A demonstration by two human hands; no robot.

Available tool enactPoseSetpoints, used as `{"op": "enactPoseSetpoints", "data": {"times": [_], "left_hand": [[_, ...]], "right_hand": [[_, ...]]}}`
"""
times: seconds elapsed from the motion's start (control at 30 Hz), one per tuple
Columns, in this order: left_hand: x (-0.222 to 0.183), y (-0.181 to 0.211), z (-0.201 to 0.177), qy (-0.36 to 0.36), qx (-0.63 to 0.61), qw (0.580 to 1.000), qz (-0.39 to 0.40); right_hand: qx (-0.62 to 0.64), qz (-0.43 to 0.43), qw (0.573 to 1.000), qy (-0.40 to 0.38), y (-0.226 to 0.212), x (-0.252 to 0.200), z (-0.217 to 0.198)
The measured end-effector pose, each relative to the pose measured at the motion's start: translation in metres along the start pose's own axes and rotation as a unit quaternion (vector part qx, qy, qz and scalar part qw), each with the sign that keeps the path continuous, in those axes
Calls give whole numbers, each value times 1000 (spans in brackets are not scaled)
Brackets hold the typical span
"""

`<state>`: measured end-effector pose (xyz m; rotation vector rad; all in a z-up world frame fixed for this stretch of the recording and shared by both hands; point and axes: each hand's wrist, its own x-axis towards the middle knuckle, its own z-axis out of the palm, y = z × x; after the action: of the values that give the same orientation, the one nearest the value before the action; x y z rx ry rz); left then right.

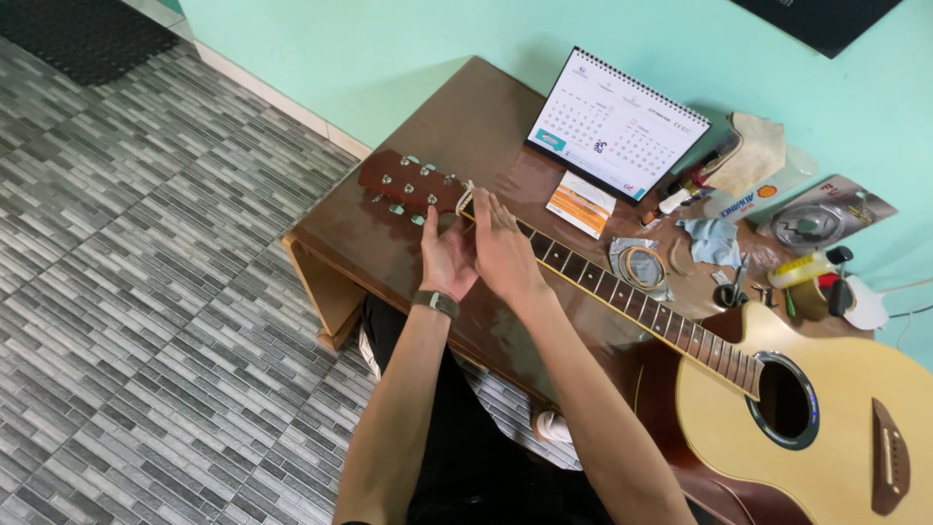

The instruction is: Cleaning the body and neck of an acoustic guitar with a cloth and removing tuning pegs from the headstock.

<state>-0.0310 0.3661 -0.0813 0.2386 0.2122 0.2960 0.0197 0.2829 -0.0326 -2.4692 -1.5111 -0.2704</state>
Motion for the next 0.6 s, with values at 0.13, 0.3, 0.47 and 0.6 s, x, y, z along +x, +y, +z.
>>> {"op": "enactPoseSetpoints", "data": {"times": [0.13, 0.3, 0.47, 0.6], "left_hand": [[-13, 4, 7, 2, -34, 999, 8], [-33, 13, 23, 16, -17, 1000, -2], [-27, 9, 20, 5, -41, 999, 3], [-30, 11, 21, 12, -30, 999, 9]], "right_hand": [[-18, 3, 1000, 4, -13, 15, 10], [70, -6, 997, -28, -2, 3, 26], [36, 48, 998, -7, -15, 17, -8], [26, 2, 999, -30, -16, 5, -2]]}}
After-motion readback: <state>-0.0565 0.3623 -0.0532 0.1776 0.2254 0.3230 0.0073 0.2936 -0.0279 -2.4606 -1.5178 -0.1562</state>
